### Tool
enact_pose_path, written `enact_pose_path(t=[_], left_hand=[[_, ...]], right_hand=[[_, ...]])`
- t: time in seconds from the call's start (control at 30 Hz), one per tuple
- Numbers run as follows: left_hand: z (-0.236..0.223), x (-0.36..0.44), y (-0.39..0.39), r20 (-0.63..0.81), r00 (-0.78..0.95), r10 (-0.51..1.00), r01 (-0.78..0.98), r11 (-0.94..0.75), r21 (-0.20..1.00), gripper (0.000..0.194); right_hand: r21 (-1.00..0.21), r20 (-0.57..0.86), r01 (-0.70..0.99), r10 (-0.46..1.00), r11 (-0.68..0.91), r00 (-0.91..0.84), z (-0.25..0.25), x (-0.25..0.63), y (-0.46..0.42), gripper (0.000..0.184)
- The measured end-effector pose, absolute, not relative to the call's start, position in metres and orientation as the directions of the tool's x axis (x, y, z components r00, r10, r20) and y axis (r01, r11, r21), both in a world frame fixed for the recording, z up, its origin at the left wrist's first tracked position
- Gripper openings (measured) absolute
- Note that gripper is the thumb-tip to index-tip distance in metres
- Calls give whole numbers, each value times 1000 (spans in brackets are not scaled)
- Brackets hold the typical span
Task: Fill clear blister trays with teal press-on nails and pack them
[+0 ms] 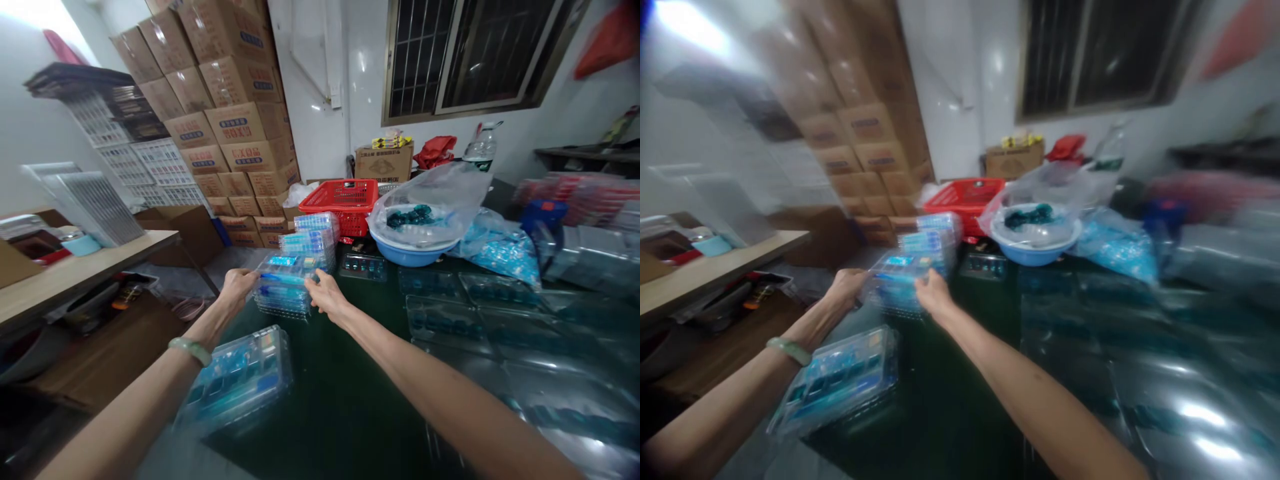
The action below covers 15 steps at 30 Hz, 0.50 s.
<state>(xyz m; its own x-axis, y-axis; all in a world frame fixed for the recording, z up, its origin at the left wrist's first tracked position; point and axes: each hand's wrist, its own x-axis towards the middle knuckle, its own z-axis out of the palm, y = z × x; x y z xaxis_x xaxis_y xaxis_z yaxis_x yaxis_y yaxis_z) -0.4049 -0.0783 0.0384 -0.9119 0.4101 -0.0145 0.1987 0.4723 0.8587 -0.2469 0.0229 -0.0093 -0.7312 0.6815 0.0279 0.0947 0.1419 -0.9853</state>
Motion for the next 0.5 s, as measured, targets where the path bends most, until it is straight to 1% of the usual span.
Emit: enact_pose_path(t=[0.1,0.2,0.27,0.33,0.4,0.43,0.5], left_hand=[[53,-384,-77,-29,-894,448,152,363,919,17],[64,-347,-84,-95,-816,570,52,236,970,10],[63,-315,-95,-148,-734,663,-37,179,983,5],[55,-283,-110,-212,-648,732,-138,160,977,4],[39,-254,-126,-302,-567,766,-271,173,947,5],[30,-243,-133,-350,-532,771,-323,198,926,5],[10,-224,-145,-441,-488,753,-403,254,880,6]], right_hand=[[-990,25,78,691,118,-722,6,-233,24,54],[-993,26,59,697,98,-717,18,-195,24,59],[-991,50,49,682,124,-729,23,-152,24,60],[-971,109,57,644,231,-757,24,-97,20,54],[-906,171,136,642,400,-748,20,-38,9,46],[-851,190,213,659,480,-727,17,-9,1,43],[-687,207,390,680,613,-704,4,43,-20,30]])
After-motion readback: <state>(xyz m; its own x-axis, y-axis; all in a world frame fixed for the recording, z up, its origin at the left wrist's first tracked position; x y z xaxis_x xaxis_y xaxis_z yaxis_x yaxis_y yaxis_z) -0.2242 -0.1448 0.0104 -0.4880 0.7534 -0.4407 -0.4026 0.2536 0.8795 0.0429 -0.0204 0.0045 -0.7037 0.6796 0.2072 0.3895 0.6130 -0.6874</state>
